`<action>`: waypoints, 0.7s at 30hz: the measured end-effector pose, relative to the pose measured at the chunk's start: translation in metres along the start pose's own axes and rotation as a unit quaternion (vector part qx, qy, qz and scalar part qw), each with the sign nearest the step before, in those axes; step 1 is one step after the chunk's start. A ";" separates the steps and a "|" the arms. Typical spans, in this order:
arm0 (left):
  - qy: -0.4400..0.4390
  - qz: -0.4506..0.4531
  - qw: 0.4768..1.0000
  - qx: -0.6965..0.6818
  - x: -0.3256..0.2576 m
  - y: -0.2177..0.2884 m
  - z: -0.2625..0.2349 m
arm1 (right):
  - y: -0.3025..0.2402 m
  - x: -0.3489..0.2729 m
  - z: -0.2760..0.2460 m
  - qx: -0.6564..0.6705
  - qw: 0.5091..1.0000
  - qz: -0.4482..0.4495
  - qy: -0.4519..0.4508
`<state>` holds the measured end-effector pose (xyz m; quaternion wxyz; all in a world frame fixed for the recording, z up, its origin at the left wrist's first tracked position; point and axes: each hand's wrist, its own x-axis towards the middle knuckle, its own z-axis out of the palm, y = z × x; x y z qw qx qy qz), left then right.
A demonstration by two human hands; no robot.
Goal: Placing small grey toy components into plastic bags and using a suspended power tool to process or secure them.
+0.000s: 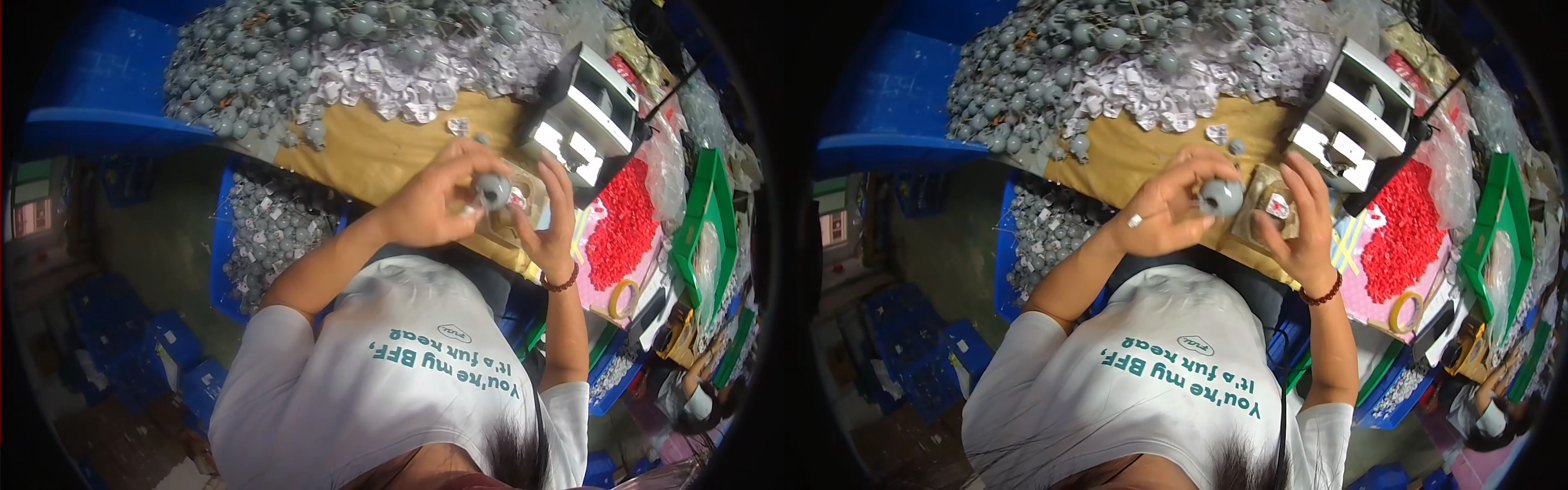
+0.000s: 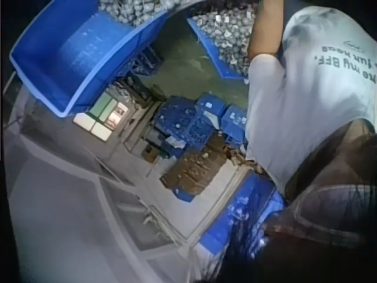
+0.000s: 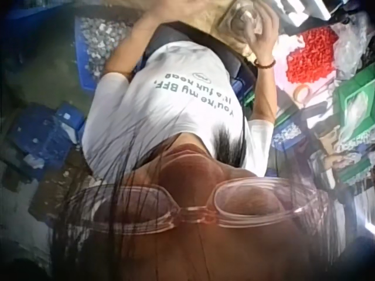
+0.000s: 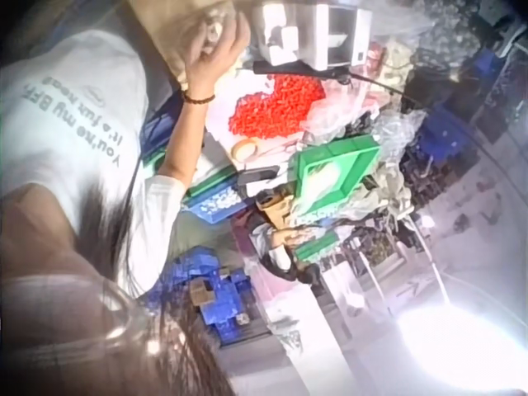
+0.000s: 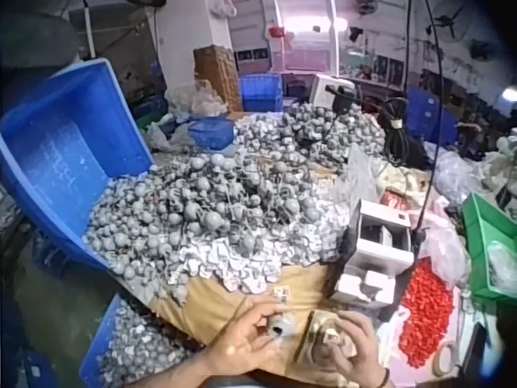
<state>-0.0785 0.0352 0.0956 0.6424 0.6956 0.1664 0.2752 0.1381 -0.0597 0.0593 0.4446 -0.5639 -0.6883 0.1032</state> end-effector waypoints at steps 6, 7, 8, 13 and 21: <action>-0.094 -0.042 0.949 -0.296 0.005 -0.012 0.018 | -0.014 -0.001 -0.027 0.261 0.914 0.253 -0.181; -0.098 -0.062 0.932 -0.343 0.005 -0.013 0.019 | -0.012 -0.006 -0.031 0.306 0.893 0.281 -0.172; -0.084 -0.084 0.919 -0.375 0.003 -0.015 0.019 | -0.010 -0.012 -0.032 0.354 0.869 0.306 -0.162; -0.045 -0.069 0.991 -0.108 0.005 -0.045 0.022 | 0.014 -0.028 -0.048 0.371 0.803 0.433 -0.174; -0.029 -0.008 0.961 0.274 -0.002 -0.074 0.056 | 0.031 -0.046 -0.017 -0.071 0.978 0.156 -0.115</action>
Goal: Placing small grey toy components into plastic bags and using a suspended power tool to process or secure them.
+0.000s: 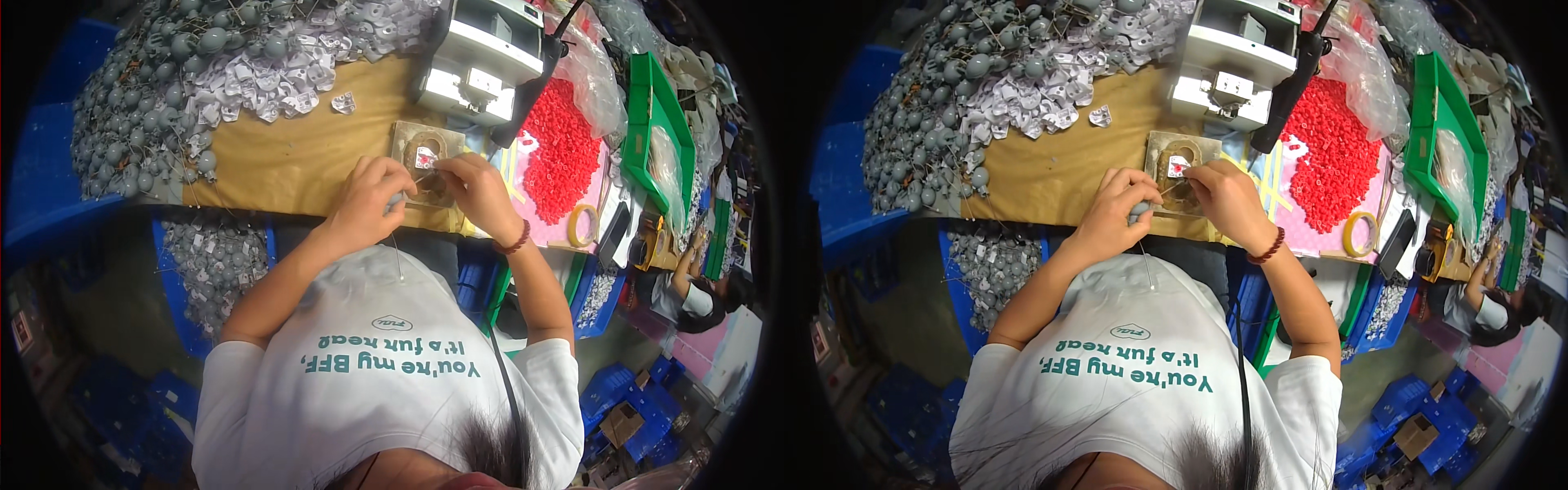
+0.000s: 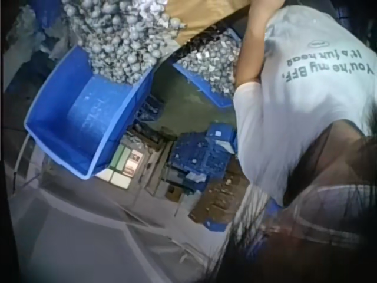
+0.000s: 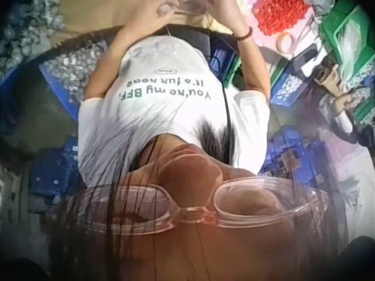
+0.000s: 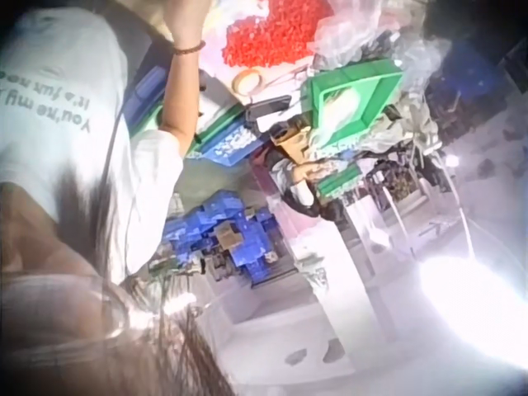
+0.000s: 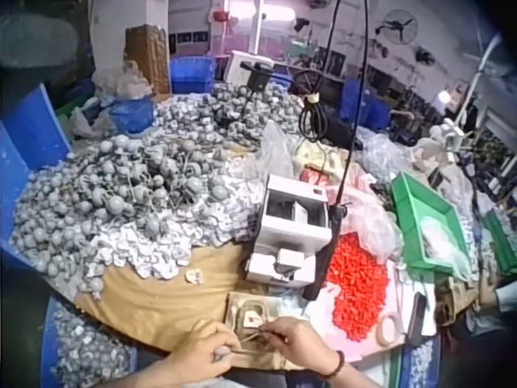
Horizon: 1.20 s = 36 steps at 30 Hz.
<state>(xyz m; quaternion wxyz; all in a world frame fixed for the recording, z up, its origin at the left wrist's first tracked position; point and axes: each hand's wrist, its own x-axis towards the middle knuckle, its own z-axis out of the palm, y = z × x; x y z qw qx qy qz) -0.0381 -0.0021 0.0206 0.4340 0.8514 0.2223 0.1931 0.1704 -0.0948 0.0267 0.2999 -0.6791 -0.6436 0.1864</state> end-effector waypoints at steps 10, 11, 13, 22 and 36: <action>0.003 0.022 0.995 0.092 0.001 -0.007 0.015 | 0.014 0.010 0.026 -0.147 0.978 -0.136 0.065; 0.003 0.021 0.996 0.091 0.001 -0.008 0.016 | 0.013 0.009 0.027 -0.158 0.977 -0.134 0.056; 0.001 0.023 0.995 0.093 0.000 -0.008 0.017 | 0.011 0.007 0.027 -0.181 0.974 -0.129 0.037; 0.013 0.006 0.984 0.175 0.002 -0.007 0.011 | 0.004 -0.006 0.023 -0.212 0.969 -0.124 -0.023; 0.031 0.078 0.950 0.302 0.022 -0.021 0.041 | 0.053 -0.041 -0.014 0.037 0.999 0.028 0.021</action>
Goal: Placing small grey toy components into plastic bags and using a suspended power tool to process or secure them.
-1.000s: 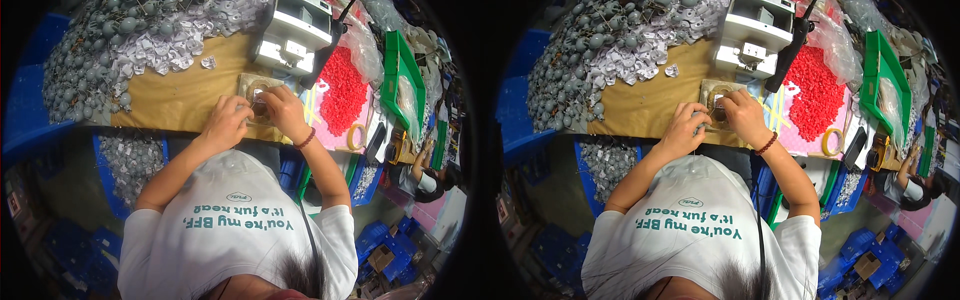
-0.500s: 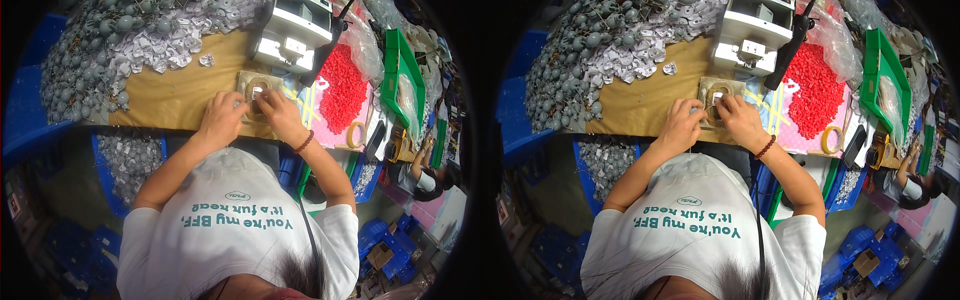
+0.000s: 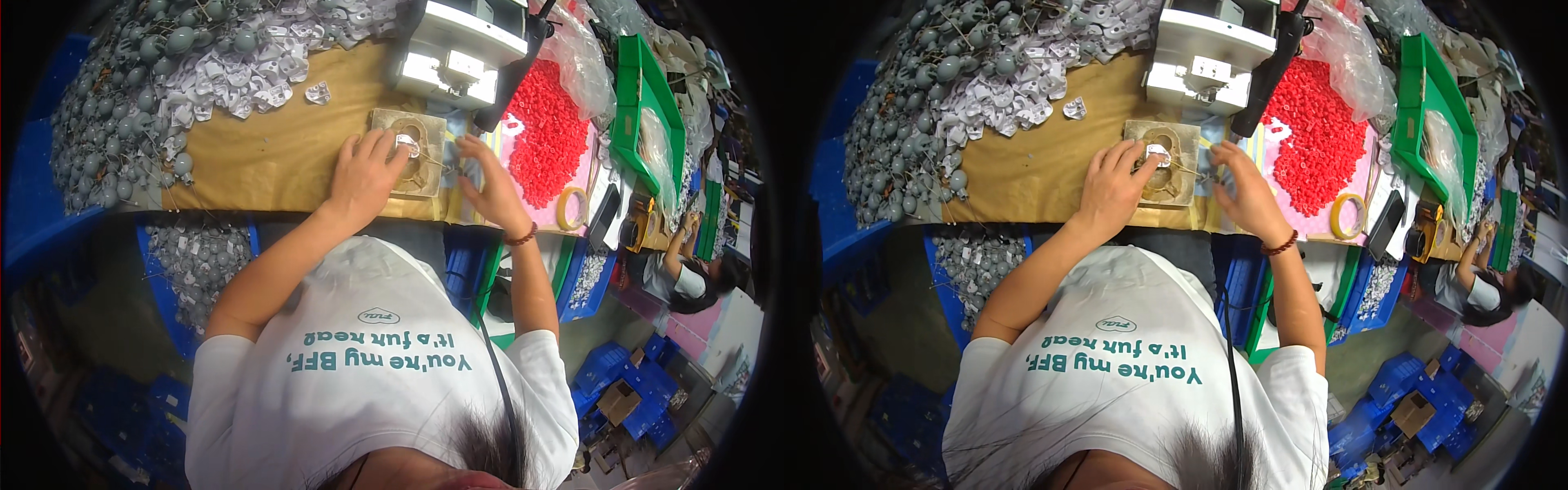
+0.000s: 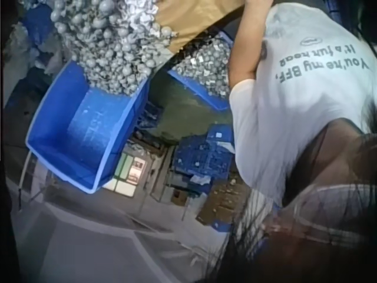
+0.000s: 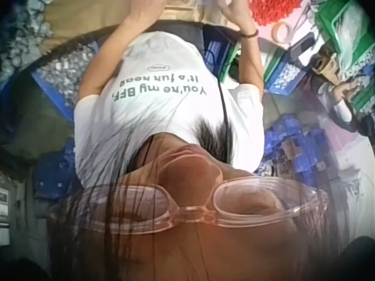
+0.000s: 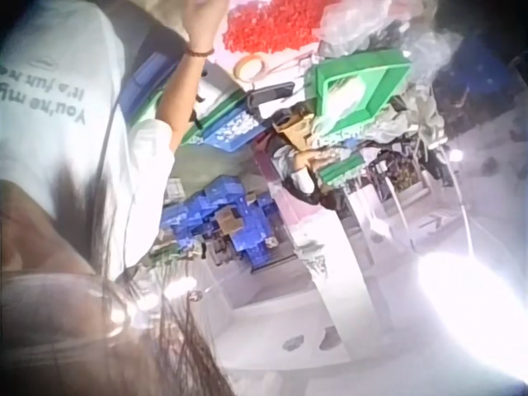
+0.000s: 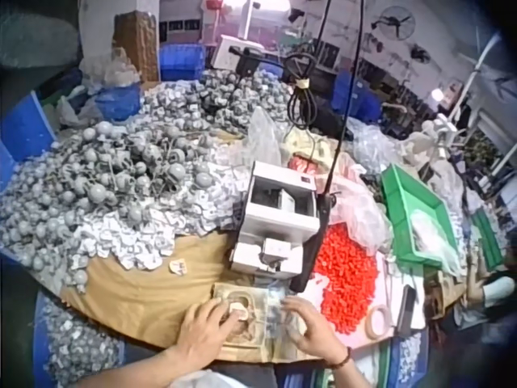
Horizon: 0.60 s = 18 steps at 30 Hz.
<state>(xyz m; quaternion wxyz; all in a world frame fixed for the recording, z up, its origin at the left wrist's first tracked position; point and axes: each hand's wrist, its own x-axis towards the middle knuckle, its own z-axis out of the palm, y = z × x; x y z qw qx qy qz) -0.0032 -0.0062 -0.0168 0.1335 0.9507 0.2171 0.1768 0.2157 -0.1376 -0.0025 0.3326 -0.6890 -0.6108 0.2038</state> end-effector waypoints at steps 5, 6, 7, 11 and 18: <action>0.005 0.017 1.000 -0.014 0.000 -0.003 -0.001 | 0.008 -0.002 0.028 -0.044 0.995 0.068 0.064; 0.007 0.018 1.000 -0.016 0.000 -0.004 -0.001 | 0.006 0.002 0.031 -0.055 0.991 0.041 0.116; 0.009 0.018 1.000 -0.018 0.000 -0.004 -0.001 | 0.007 0.006 0.035 0.028 0.986 0.048 0.158; 0.002 0.022 0.999 -0.032 0.001 -0.005 -0.002 | -0.001 0.021 0.039 0.421 0.874 0.138 0.200; 0.007 0.044 0.998 -0.049 0.002 -0.010 -0.003 | -0.010 0.049 0.021 0.535 0.821 0.195 -0.047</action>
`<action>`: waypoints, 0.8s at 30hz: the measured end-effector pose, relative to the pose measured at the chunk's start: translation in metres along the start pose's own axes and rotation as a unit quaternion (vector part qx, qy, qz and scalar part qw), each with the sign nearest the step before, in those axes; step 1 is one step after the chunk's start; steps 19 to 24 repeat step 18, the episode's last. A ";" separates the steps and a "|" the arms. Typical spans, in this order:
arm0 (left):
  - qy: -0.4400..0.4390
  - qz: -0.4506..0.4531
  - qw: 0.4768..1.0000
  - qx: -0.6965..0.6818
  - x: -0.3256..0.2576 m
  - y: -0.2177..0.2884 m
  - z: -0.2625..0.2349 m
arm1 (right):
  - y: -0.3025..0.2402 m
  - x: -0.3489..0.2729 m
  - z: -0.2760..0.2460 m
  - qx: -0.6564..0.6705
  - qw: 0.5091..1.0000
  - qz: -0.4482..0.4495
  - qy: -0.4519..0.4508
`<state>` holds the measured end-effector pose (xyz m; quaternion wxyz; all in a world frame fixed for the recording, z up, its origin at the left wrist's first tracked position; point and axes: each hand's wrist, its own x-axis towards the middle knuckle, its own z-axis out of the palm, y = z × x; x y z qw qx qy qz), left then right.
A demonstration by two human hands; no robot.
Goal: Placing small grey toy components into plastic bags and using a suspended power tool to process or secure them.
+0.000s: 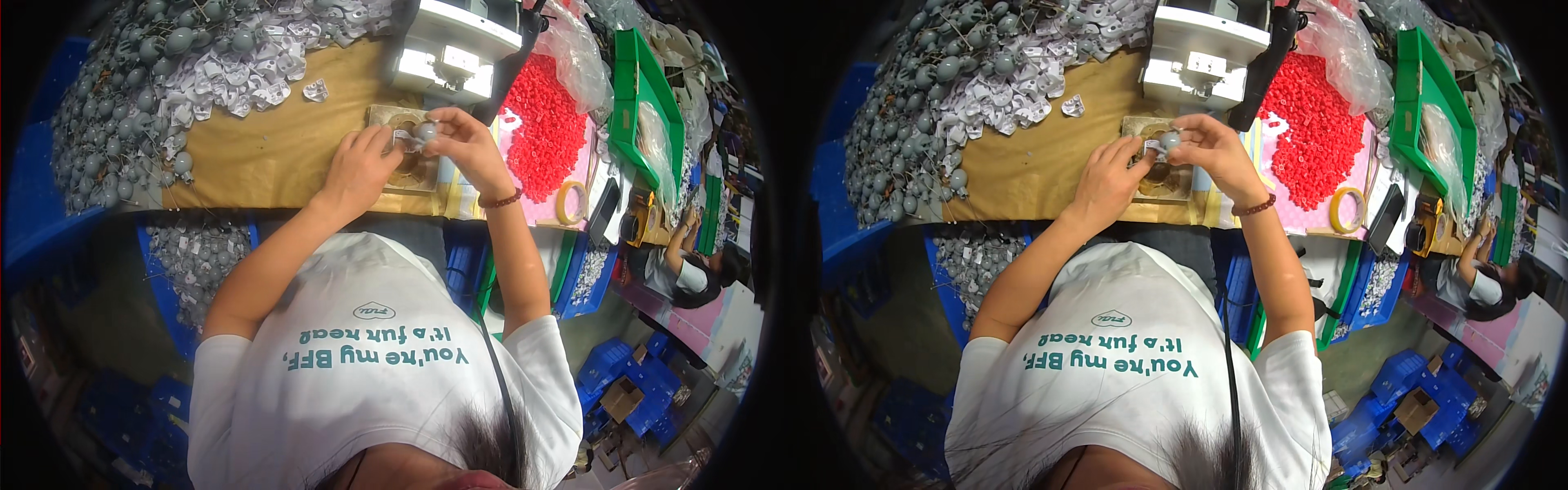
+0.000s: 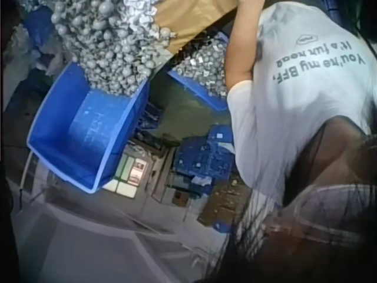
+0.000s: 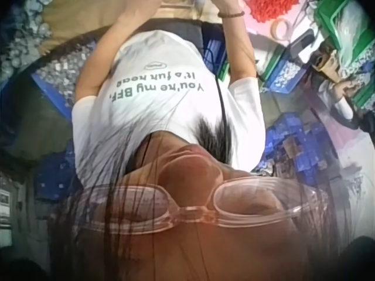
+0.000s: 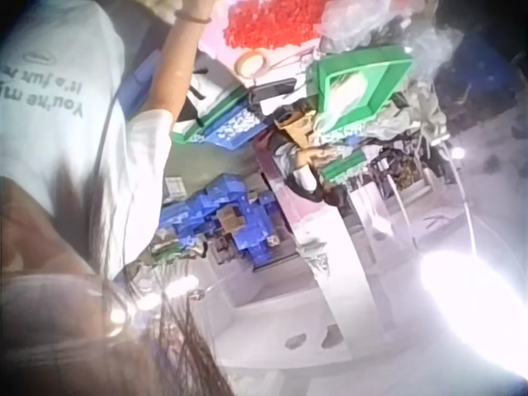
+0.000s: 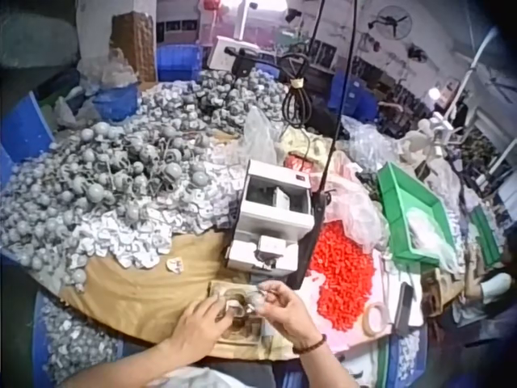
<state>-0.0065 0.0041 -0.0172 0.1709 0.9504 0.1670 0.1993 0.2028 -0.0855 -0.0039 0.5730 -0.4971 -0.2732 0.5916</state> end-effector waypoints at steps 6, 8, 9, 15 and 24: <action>0.010 0.003 1.000 -0.015 -0.001 -0.004 0.002 | -0.016 0.007 0.021 -0.416 0.908 -0.030 0.039; 0.007 -0.003 1.000 -0.016 0.000 -0.004 0.003 | -0.015 0.009 0.024 -0.455 0.887 -0.075 0.031; 0.003 -0.007 1.000 -0.014 0.000 -0.003 0.002 | -0.014 0.011 0.024 -0.478 0.872 -0.098 0.030; -0.027 -0.062 0.997 -0.037 0.008 0.000 -0.002 | 0.001 0.016 0.023 -0.515 0.841 -0.158 0.059; -0.047 -0.121 0.990 -0.049 0.022 0.009 -0.008 | 0.005 0.014 0.022 -0.522 0.833 -0.169 0.077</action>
